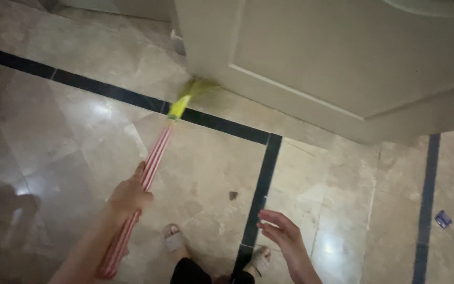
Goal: Sweeping the floor with a broom.
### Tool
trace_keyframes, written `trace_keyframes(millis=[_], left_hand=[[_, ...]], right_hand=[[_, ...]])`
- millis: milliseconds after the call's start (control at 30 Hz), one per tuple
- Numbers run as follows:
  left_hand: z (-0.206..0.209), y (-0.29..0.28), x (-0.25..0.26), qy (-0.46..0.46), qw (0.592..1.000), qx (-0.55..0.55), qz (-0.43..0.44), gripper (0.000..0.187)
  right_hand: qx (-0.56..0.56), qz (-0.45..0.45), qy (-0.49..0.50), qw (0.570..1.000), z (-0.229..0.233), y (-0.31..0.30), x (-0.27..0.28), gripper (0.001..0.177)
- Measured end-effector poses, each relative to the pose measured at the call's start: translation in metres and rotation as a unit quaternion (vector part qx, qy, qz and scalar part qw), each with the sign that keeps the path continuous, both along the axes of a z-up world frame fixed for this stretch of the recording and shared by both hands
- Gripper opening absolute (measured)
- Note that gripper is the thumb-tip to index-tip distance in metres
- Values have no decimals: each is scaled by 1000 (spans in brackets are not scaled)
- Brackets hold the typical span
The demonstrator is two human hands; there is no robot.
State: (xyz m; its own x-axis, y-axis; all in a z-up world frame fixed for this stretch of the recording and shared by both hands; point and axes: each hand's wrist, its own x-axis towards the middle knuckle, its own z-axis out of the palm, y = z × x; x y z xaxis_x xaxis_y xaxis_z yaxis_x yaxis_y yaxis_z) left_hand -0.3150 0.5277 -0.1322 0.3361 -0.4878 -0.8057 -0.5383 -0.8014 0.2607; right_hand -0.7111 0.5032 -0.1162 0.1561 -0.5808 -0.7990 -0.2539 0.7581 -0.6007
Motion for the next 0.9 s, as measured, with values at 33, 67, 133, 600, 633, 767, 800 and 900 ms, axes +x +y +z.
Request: trace_keyframes(millis=[33,67,133,600,633,767,800,900], left_hand=[[-15,-3,12,-108,993,11,-44,97],[-80,-7,26,-110,993,13,-42,97],[-206,8,39,-179,982,5,-67,77],[-176,-66,-115,-174,975,46,-134,86],[-173,-71,-128,-165,970,57,-167,92],[-206,-67,-193,-177,953,39,-242,91],[-208,-63,-215,-176,955,16,-237,86],[-202,-48,-285,-138,964,-36,-223,74]], right_hand=[[10,0,4,1000,-7,2,8,38],[12,2,2,1000,-16,4,14,38],[-32,-5,-62,998,-36,8,28,40],[-25,-42,-46,998,-33,-14,61,39],[-28,-20,-36,999,-21,-18,57,39],[-27,-57,-39,997,-22,-11,7,40],[-23,-60,-27,998,-21,-9,-10,39],[-34,-76,-29,996,-16,3,-65,40]])
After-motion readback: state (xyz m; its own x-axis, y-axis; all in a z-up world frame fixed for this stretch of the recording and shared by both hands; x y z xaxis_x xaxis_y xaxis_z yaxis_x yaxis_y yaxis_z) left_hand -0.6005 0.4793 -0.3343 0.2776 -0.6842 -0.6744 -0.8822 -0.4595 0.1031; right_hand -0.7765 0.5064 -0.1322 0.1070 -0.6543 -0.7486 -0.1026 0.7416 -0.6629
